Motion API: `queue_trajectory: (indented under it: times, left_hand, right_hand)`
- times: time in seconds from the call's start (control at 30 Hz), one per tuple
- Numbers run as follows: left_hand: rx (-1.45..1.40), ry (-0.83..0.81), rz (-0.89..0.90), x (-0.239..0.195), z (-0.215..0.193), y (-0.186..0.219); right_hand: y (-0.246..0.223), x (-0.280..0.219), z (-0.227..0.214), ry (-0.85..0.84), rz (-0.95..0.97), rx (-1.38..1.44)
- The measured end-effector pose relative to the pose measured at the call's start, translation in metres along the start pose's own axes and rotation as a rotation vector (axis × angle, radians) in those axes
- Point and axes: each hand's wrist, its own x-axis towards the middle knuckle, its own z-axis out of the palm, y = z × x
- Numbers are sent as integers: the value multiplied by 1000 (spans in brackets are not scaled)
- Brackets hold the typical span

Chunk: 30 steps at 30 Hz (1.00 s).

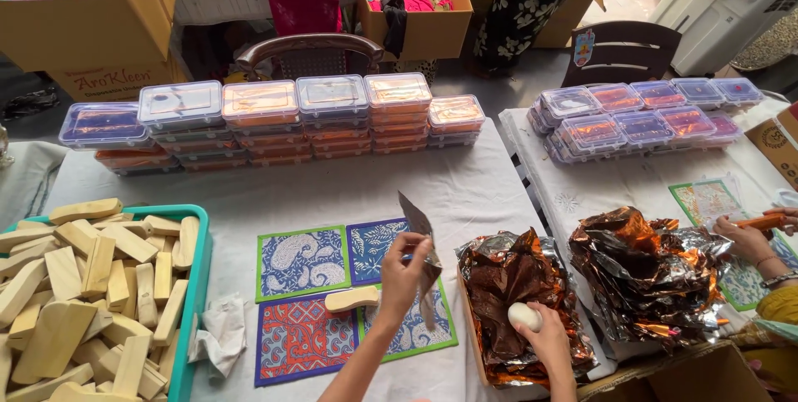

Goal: The person wipes a wooden item with a white cloth, then wraps it in a sheet of copper foil. They repeat this process with a second wooden item, folding the foil around each piece and placing the wrapped items on the table.

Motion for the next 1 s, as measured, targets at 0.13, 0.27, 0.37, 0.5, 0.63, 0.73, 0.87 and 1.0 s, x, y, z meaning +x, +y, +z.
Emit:
queue_trajectory:
  times: [0.13,0.27,0.37,0.5,0.63,0.73,0.87,1.0]
  left_hand:
    - [-156,178,-159,8,-62,-11]
    - [-189,389,-22,-11,-81,-40]
    - [-42,394,-36,-37,-66,-38]
    - [-259,197,-92,-60,-44,-68]
    - [-75,223,15,-72,-63,-4]
    - [816,268,566,-60,-96,14]
    - [1108,119,686,-47,-126,49]
    - [1022,-165,460,-35,-140,63]
  right_hand:
    - [-22,-9,8,218,-195,-179]
    - [-89,-32,35,314,-298,-82]
    - [-181,-78,32,252,-609,197]
    - [-238,-85,70,-83,-650,615]
    - [-249,-66,78,-345,-350,842]
    - [-262,-66,50,-230,-492,726]
    - [-279,-79,23,-42,-815,539]
    - [-283,-82,25,2,-1072,410]
